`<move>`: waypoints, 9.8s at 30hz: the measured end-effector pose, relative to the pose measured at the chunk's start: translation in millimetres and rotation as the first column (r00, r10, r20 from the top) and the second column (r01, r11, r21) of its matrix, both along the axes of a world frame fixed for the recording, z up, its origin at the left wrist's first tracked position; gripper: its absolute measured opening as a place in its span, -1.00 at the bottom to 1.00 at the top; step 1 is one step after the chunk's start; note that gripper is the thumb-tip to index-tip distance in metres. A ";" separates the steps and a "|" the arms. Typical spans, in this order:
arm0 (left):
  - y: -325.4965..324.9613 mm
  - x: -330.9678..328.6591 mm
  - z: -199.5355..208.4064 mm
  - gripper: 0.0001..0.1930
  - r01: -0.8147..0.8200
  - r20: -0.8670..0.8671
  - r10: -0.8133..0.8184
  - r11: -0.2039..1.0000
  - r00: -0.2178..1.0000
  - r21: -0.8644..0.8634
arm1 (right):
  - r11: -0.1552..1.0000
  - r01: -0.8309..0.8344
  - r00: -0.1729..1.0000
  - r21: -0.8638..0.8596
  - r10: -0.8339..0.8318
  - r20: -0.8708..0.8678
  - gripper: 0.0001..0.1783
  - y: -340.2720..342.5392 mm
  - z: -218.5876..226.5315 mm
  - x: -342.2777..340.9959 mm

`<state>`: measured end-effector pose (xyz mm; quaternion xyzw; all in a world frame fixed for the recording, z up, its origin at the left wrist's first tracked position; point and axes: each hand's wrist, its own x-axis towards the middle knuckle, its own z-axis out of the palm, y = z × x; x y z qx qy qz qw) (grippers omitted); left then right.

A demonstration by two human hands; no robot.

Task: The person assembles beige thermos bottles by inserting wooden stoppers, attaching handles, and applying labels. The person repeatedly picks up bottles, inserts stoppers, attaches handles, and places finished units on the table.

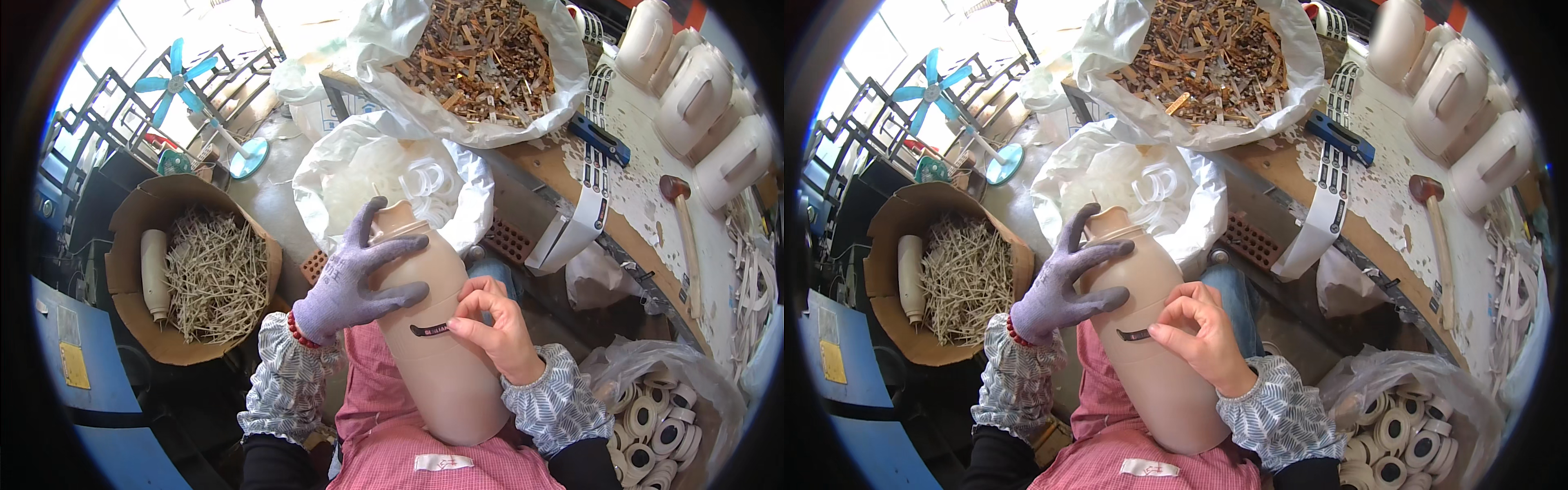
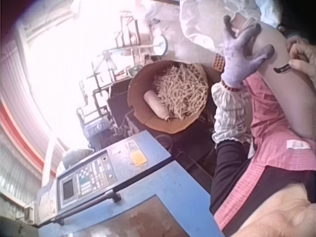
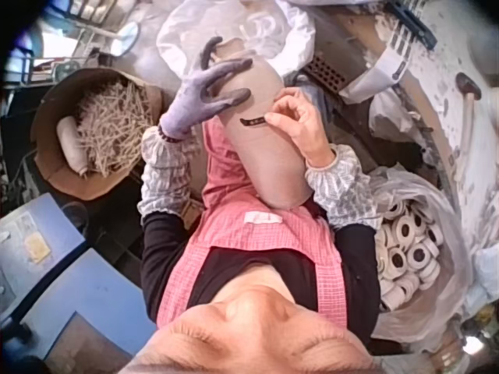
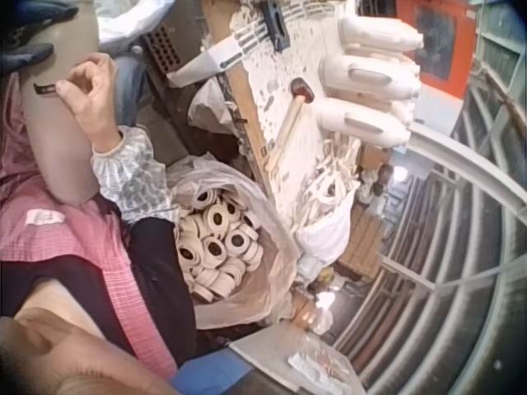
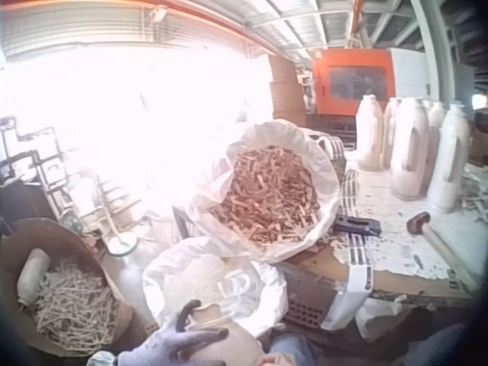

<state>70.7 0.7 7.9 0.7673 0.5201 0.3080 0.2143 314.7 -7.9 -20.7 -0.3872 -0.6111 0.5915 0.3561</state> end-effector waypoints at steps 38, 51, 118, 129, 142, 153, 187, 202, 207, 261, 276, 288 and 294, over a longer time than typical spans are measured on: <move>-65.0 20.0 31.3 -0.55 -0.019 0.824 -0.014 0.999 0.567 0.030 | 0.991 0.092 0.989 -0.100 -0.103 -0.105 -0.42 -8.5 -52.2 0.7; -119.9 -90.8 140.4 -0.39 -0.478 0.324 0.378 0.814 0.868 0.331 | 0.944 -0.019 0.919 0.330 0.146 -0.366 -0.59 -30.6 1.6 -116.5; 38.0 96.9 25.5 -0.12 0.196 0.048 -0.248 0.857 0.968 0.476 | 0.523 -0.360 0.784 0.773 -0.280 0.554 -0.91 45.9 76.4 36.1; 29.0 93.3 26.0 -0.24 0.289 -0.081 -0.283 0.846 0.956 0.448 | 0.498 -0.401 0.651 0.769 -0.435 0.622 -0.95 42.4 63.7 37.7; -14.6 22.1 51.8 -0.28 -0.131 0.578 -0.201 0.867 0.791 0.481 | 0.748 -0.206 0.974 0.631 0.219 0.058 -0.81 128.0 121.3 30.5; -162.2 -84.9 -54.8 -0.32 -0.049 0.452 0.704 0.567 0.548 -0.822 | 0.251 -0.689 0.309 0.680 -0.747 0.588 -0.90 361.7 15.0 27.1; -47.5 -4.9 -94.1 -0.48 0.369 0.495 0.139 0.503 0.858 -0.782 | 0.188 -0.715 0.679 0.673 -0.040 0.733 -0.74 11.4 -34.0 -14.5; -62.4 1.2 -17.1 -0.60 0.310 0.104 -0.296 0.937 0.950 -0.162 | 0.801 0.157 0.518 0.578 -0.565 0.642 -0.56 296.5 5.1 -102.4; -81.1 -5.7 -10.6 -0.61 0.371 -0.051 -0.368 0.924 0.929 0.090 | 0.816 0.249 0.680 0.522 -0.531 0.506 -0.61 301.9 7.8 -96.3; -63.4 20.6 -1.8 -0.44 0.127 -0.042 -0.122 0.980 0.992 0.153 | 0.746 -0.406 0.853 0.528 0.103 0.512 -0.60 -3.2 29.2 81.1; 182.9 104.1 -76.4 -0.54 0.060 0.124 -0.038 0.983 0.992 -0.176 | 0.701 0.340 0.008 0.627 -0.669 0.743 -0.49 240.2 -9.2 324.5; 175.4 116.7 -38.9 -0.58 -0.012 0.100 0.059 0.909 0.993 -0.418 | 0.759 -0.145 0.380 0.635 -0.550 0.744 -0.55 179.8 69.3 201.3; 175.7 116.7 -48.4 -0.56 -0.070 0.191 0.153 0.921 0.970 -0.384 | 0.824 -0.172 0.512 0.541 -0.394 0.763 -0.55 173.8 36.2 236.3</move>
